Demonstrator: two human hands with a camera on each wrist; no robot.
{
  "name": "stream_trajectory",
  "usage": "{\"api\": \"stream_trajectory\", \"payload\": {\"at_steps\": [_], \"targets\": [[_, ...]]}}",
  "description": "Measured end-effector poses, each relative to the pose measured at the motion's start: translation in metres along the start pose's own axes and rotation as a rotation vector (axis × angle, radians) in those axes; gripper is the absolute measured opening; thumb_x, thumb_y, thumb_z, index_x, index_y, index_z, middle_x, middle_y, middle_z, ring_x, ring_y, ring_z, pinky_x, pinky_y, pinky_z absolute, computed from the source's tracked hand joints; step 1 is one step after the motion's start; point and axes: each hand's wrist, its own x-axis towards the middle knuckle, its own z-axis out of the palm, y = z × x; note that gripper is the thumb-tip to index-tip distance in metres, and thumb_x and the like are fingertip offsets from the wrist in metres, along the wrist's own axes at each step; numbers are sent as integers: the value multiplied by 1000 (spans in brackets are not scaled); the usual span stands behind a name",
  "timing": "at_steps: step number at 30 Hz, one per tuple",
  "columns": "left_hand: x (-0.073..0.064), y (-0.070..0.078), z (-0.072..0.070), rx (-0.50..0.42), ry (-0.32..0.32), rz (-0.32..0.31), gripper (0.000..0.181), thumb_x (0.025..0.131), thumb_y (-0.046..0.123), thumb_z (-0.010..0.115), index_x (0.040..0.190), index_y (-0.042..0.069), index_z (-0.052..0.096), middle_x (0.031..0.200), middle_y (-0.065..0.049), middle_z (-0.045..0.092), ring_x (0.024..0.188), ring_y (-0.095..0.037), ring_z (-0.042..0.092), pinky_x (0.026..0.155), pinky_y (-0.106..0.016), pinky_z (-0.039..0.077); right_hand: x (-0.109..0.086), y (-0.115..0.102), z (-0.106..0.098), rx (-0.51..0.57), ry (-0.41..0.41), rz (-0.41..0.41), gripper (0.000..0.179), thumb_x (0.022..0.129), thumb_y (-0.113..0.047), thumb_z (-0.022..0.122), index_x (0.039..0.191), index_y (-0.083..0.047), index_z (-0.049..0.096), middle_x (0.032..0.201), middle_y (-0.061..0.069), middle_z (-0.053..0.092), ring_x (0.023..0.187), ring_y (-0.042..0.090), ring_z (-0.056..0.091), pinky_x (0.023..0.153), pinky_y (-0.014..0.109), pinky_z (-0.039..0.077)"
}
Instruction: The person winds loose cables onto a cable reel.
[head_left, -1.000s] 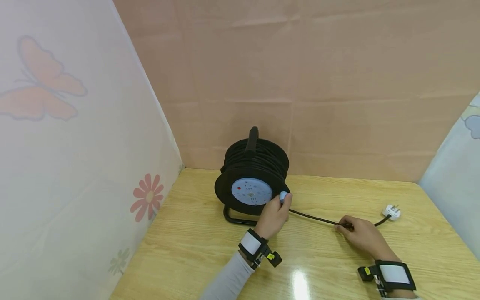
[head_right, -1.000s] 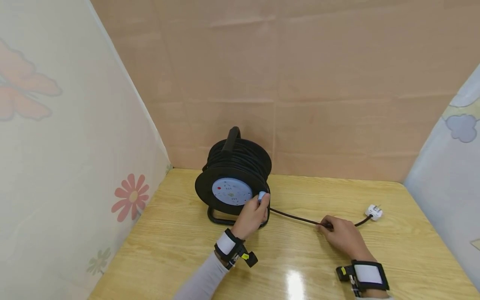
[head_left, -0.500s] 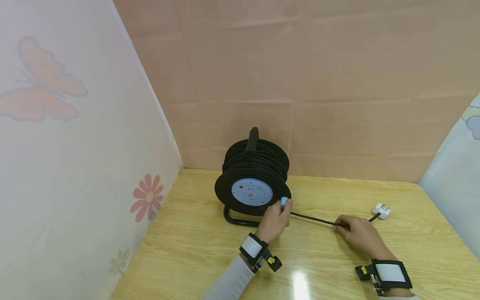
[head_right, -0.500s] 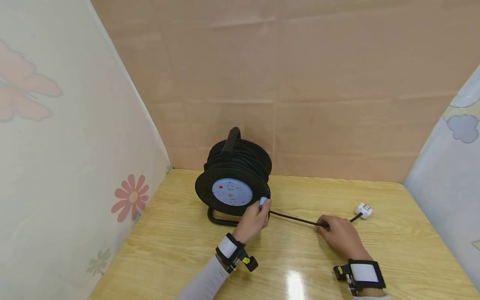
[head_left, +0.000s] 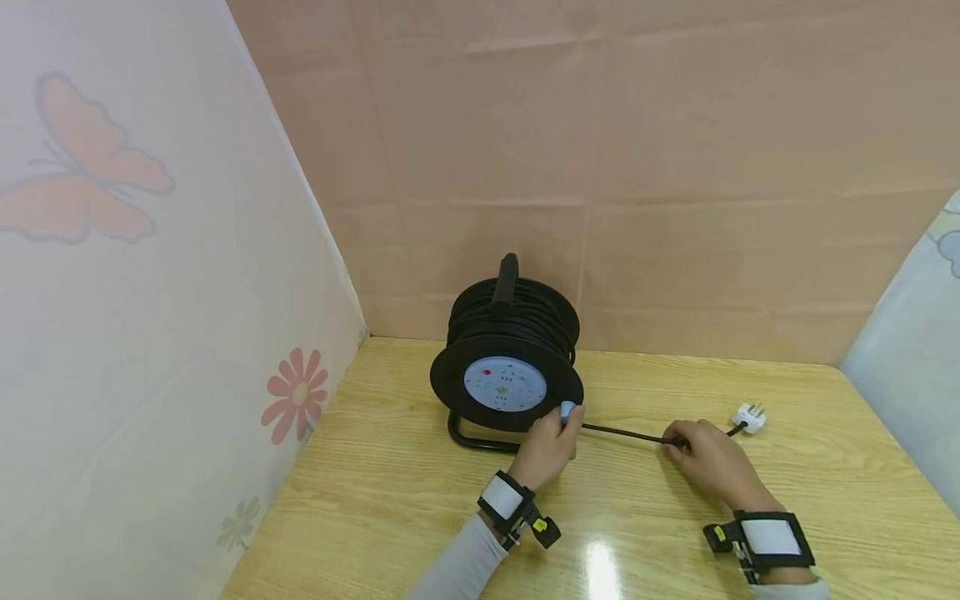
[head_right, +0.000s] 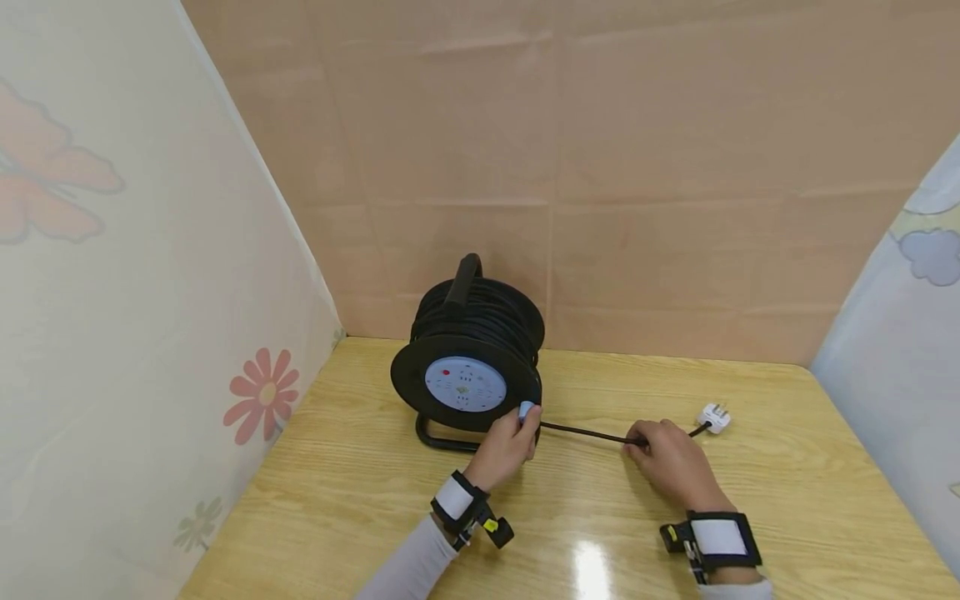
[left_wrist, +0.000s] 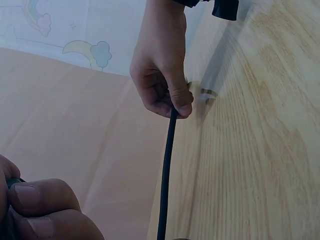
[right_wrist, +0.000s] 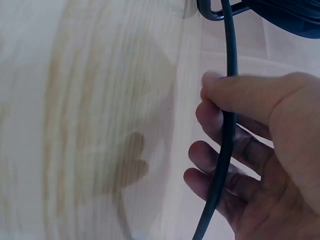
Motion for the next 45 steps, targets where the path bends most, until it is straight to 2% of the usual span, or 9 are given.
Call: {"api": "stream_trajectory", "payload": {"at_steps": [9, 15, 22, 28, 32, 39, 45], "targets": [[-4, -8, 0, -7, -10, -37, 50, 103, 56, 30, 78, 15, 48, 57, 4, 48, 47, -9, 43, 45, -23, 33, 2, 1, 4, -20, 22, -26, 12, 84, -31, 75, 84, -22, 67, 74, -10, 60, 67, 12, 50, 59, 35, 42], [-6, -14, 0, -1, -22, -54, 49, 104, 53, 31, 78, 15, 47, 56, 5, 48, 46, -10, 43, 44, -24, 33, 4, -1, 4, -21, 26, -19, 10, 80, -21, 78, 85, -21, 69, 78, -8, 63, 75, 15, 54, 64, 41, 46], [-8, -22, 1, 20, -26, -63, 50, 103, 55, 29, 77, 17, 47, 55, 5, 48, 46, -10, 43, 46, -23, 33, 5, -1, 6, -65, 68, -40, 12, 77, -25, 79, 82, -20, 69, 77, -7, 64, 77, 21, 57, 67, 44, 46], [-8, -28, 0, 22, -26, -81, 50, 103, 56, 28, 79, 17, 48, 57, 5, 48, 48, -10, 46, 47, -24, 35, 6, 0, 5, -53, 56, -37, 12, 75, -16, 79, 82, -18, 70, 79, -4, 66, 82, 25, 57, 69, 47, 48], [-9, -33, 0, 40, -26, -83, 50, 103, 57, 28, 80, 17, 48, 57, 5, 49, 48, -10, 46, 47, -24, 35, 6, 1, 6, -55, 80, -63, 14, 73, -13, 80, 82, -18, 70, 80, -2, 68, 86, 29, 58, 73, 50, 46], [-10, -41, 0, 54, -25, -103, 51, 103, 57, 29, 80, 17, 49, 59, 5, 51, 50, -10, 48, 50, -25, 38, 6, 2, 8, -75, 117, -101, 17, 70, -11, 81, 82, -18, 70, 79, -3, 69, 81, 28, 59, 72, 50, 46], [-12, -45, -3, 44, -27, -117, 50, 103, 57, 29, 80, 17, 49, 60, 5, 49, 50, -10, 47, 49, -25, 38, 7, 3, 10, -82, 111, -119, 17, 71, -13, 82, 83, -16, 69, 85, 2, 68, 92, 33, 56, 78, 53, 45]]}}
